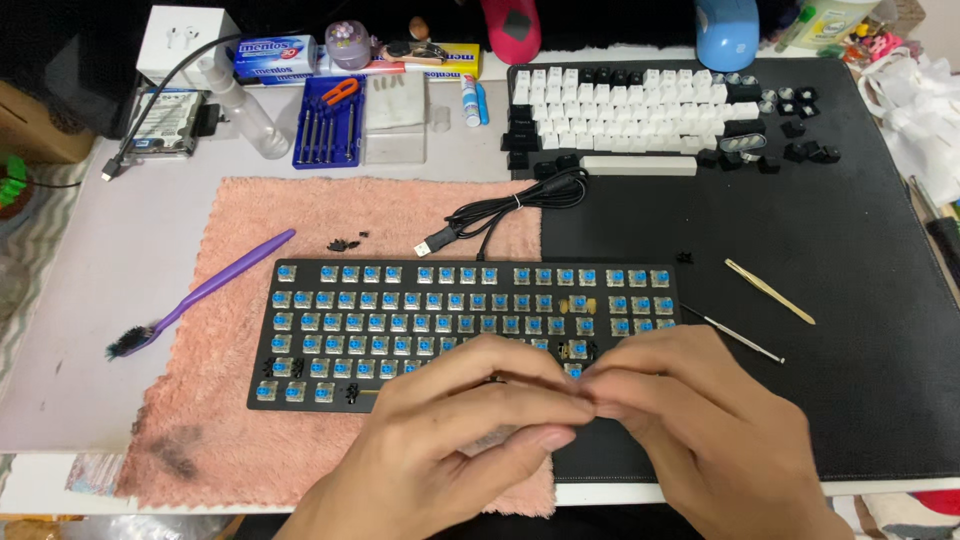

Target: The person is assembling a mechanical keyboard by installing stabilizers and switches. They use a small screwdriver to secure the stabilizers and then press the switches into place on the keyboard plate.

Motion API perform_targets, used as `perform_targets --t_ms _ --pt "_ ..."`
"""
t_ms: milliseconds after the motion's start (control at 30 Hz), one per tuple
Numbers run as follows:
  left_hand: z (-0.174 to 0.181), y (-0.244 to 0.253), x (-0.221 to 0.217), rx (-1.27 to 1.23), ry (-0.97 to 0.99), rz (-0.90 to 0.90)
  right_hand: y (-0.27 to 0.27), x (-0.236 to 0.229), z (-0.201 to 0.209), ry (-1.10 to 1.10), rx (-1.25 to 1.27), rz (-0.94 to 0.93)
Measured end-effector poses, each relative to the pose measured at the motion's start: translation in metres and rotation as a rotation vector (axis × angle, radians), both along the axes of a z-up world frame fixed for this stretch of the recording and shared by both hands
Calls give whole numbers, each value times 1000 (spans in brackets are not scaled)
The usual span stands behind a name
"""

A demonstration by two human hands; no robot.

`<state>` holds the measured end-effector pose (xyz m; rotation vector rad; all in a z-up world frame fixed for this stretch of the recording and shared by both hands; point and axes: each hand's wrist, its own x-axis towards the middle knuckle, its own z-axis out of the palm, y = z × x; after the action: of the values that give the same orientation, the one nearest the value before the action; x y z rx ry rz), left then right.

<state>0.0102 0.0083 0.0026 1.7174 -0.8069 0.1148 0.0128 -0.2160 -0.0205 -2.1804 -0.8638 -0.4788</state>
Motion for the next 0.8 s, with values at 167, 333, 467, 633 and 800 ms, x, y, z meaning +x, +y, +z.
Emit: perform_targets --t_ms 167,333,467,633,800 --pt "-11 3 6 31 24 15 1 1 -4 30 13 35" --pt "-15 4 10 32 44 25 3 0 -2 14 13 16" --pt "-15 2 11 53 70 42 6 2 -3 13 4 -40" --pt "-18 0 14 54 65 126 1 9 -2 20 0 -74" --pt "-28 4 17 -8 215 256 -21 20 2 88 -196 -305"
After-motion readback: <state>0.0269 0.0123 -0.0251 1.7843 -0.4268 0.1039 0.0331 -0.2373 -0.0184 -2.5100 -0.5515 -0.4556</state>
